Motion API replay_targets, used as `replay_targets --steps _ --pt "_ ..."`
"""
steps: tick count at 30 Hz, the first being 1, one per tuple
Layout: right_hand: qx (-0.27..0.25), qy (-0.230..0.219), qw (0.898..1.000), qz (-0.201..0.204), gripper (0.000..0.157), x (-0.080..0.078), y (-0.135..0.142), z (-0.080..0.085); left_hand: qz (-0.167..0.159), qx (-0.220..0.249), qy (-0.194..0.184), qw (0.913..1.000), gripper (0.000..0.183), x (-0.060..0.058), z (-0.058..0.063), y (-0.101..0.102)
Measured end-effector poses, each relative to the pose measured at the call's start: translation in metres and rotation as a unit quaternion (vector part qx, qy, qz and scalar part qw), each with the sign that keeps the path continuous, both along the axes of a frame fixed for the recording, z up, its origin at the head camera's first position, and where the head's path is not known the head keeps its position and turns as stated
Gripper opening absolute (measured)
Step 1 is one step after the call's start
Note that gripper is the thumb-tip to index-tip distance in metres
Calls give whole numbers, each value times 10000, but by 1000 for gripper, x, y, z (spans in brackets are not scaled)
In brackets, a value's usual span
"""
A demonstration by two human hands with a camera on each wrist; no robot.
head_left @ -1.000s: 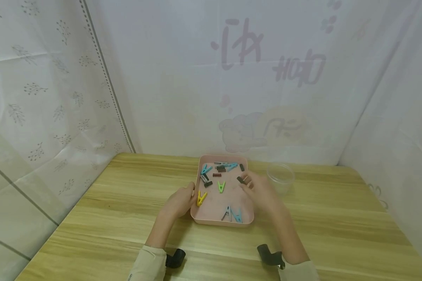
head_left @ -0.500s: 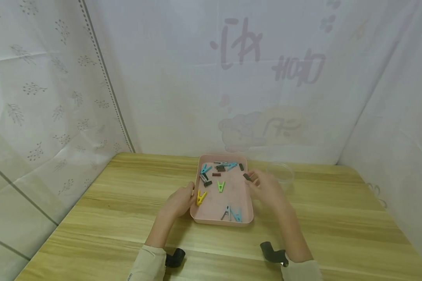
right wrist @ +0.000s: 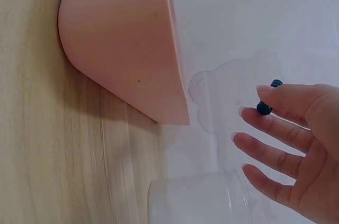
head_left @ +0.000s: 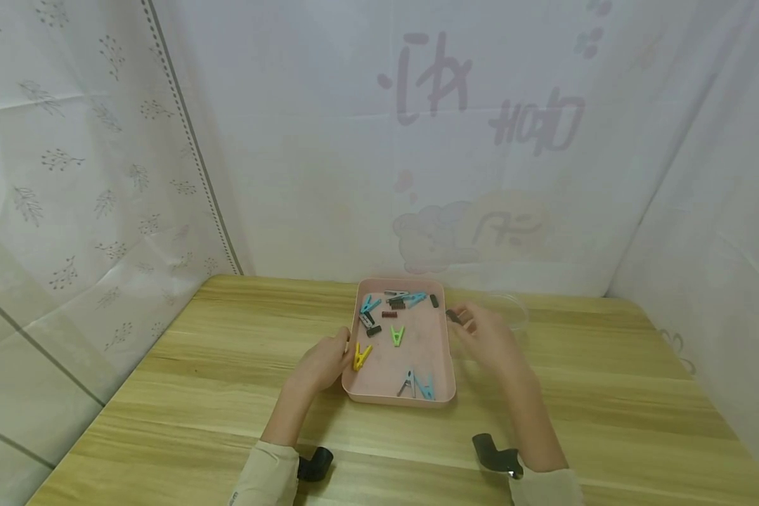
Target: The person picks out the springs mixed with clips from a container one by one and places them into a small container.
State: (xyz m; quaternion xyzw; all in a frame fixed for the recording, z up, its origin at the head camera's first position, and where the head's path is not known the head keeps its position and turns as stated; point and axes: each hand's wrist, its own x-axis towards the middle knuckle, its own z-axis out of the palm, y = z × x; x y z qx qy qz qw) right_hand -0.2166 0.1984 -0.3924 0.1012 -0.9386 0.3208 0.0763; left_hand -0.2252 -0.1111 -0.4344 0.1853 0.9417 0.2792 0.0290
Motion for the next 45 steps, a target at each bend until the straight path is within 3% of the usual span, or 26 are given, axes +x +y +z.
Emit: replay_targets --steps 7,17,29,45 --pt "-54 136 9999 -77 27 0 6 0 19 50 -127 9999 15 0 -1 1" --pt "-258 42 9994 -212 27 1 18 2 -34 89 -36 9999 15 1 -1 2" --pt "-346 264 9987 -253 24 2 30 5 6 2 -24 10000 13 1 0 1" --pt "-334 25 9984 -464 31 4 44 7 93 -69 -48 9999 14 3 3 2"
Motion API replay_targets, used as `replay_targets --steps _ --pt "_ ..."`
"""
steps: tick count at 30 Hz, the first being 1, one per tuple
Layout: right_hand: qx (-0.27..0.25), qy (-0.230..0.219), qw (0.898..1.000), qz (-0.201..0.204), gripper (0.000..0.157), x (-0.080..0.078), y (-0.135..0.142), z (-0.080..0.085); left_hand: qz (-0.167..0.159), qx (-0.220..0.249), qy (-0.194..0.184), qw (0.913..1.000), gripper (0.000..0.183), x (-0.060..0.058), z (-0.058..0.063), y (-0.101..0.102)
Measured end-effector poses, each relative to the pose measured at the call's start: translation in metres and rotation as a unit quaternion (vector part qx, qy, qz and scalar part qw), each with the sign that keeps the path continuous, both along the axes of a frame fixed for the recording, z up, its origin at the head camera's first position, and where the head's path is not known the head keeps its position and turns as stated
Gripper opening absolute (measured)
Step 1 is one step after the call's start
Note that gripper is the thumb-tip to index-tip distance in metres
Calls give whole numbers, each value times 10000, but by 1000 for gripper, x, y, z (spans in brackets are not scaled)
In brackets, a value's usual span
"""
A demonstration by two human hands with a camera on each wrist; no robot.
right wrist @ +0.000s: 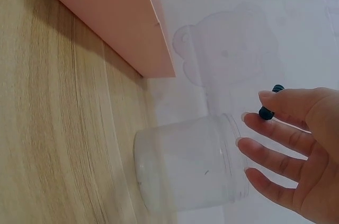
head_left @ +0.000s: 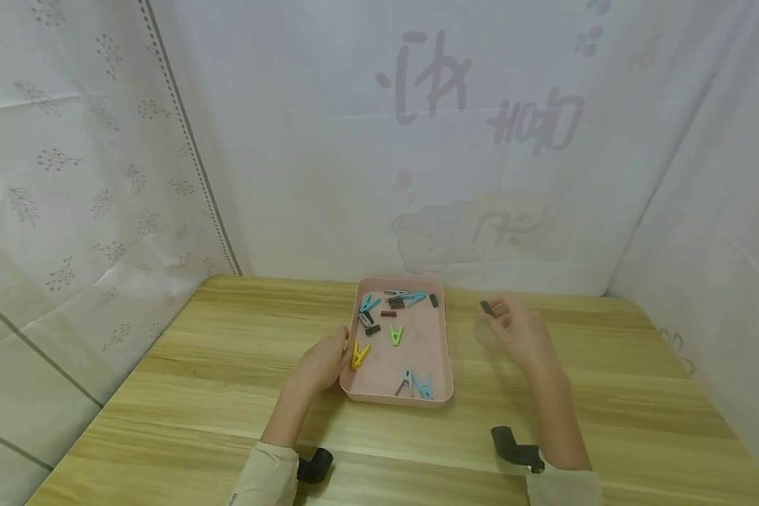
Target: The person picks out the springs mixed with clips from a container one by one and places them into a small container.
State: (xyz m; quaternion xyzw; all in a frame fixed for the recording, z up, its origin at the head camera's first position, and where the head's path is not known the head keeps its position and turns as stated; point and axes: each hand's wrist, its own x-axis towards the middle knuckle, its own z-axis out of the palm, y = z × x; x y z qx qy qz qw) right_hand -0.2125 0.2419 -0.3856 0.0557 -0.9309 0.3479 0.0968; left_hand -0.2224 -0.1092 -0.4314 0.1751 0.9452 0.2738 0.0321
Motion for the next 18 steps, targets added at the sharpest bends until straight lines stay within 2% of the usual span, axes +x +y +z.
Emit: replay_targets --steps 18 --pt "308 88 9995 -83 29 -4 18 2 -10 -11 6 10000 16 -1 0 -1"
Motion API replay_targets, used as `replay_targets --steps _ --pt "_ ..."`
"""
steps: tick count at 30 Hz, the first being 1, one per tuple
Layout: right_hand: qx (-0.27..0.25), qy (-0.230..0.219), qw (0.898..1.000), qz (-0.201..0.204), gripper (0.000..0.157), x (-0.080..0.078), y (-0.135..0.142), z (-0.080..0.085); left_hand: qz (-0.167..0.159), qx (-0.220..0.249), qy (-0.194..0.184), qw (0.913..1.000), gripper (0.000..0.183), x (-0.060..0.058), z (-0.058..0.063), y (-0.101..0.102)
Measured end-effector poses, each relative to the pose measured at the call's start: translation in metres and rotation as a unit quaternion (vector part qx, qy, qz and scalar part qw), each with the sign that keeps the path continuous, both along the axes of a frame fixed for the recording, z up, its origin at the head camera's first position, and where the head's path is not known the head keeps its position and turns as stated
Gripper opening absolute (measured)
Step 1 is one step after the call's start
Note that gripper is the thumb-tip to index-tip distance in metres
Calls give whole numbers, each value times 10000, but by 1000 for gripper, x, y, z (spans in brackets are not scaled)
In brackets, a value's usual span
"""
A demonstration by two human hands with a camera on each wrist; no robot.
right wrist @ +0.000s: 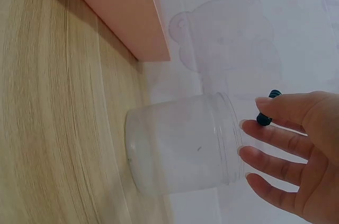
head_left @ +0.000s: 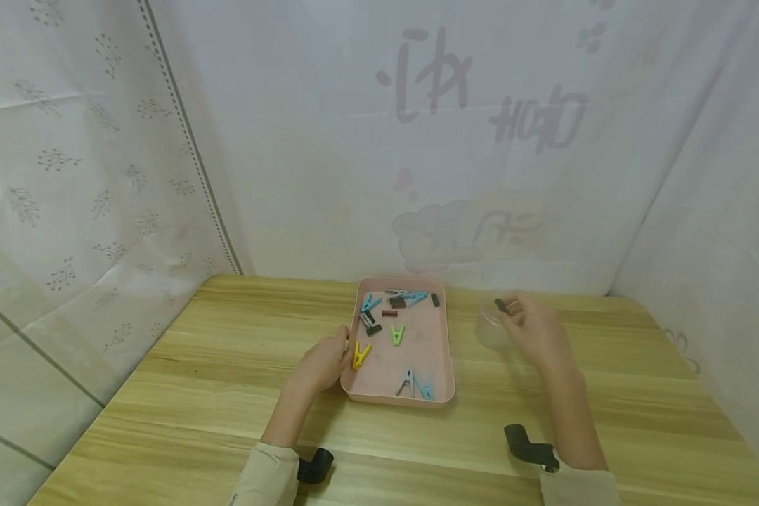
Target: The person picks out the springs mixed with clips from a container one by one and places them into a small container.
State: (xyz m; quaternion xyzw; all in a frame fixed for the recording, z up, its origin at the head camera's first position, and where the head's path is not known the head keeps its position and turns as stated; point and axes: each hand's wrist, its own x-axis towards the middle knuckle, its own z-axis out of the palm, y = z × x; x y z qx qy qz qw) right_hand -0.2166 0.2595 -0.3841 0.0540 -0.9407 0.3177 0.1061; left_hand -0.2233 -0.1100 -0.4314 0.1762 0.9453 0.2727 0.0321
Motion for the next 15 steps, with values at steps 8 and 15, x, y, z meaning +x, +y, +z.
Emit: replay_targets --steps 8,15 --pt "90 -88 9999 -29 30 -1 7 -2 26 3 -24 10000 16 0 0 0" --pt "255 -41 9997 -54 27 -3 9 -3 -8 1 1 10000 16 -1 0 1"
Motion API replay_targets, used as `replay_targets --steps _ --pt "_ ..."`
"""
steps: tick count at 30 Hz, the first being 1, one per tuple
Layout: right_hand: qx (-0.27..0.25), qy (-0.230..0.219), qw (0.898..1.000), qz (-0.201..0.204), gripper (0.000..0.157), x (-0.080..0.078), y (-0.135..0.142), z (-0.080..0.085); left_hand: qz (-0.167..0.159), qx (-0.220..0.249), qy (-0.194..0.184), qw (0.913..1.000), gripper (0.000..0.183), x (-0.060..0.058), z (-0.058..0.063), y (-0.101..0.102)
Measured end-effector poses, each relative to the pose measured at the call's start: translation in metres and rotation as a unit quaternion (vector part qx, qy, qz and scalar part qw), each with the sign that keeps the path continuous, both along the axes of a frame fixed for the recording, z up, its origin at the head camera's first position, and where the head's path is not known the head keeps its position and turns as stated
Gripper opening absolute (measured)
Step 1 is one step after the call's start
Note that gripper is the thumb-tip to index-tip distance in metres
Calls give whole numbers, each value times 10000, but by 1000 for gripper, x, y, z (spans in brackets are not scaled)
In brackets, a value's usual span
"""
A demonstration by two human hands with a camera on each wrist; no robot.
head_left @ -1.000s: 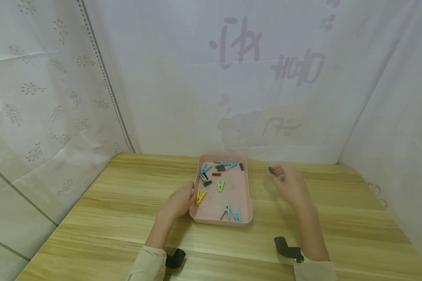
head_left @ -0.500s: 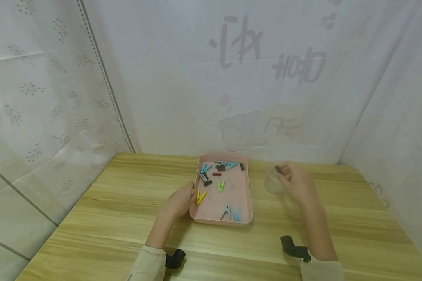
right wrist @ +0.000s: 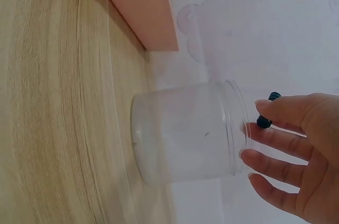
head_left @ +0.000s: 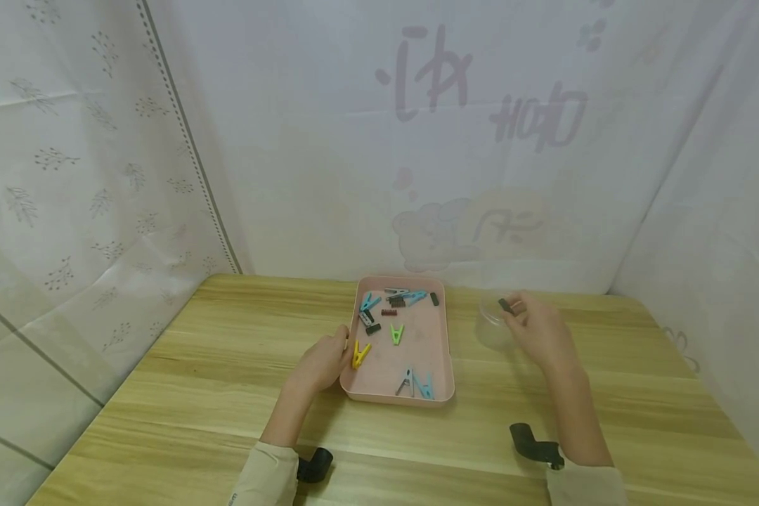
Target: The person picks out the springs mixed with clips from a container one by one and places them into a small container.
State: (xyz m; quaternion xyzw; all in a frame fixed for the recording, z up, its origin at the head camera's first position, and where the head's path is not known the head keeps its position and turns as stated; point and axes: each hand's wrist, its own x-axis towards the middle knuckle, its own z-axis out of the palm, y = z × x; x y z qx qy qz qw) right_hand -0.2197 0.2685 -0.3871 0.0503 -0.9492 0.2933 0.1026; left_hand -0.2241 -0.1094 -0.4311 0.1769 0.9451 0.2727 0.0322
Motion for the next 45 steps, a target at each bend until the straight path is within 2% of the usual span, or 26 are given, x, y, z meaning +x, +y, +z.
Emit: replay_targets --steps 8,25,45 --pt "161 71 9998 -1 25 -3 2 -1 38 59 -41 10000 16 0 -1 -1" --pt "384 -172 9991 -33 34 -11 7 -2 50 37 -40 10000 17 1 0 0" --pt "556 -671 9962 -31 39 -21 12 0 21 123 27 9999 15 1 -1 1"
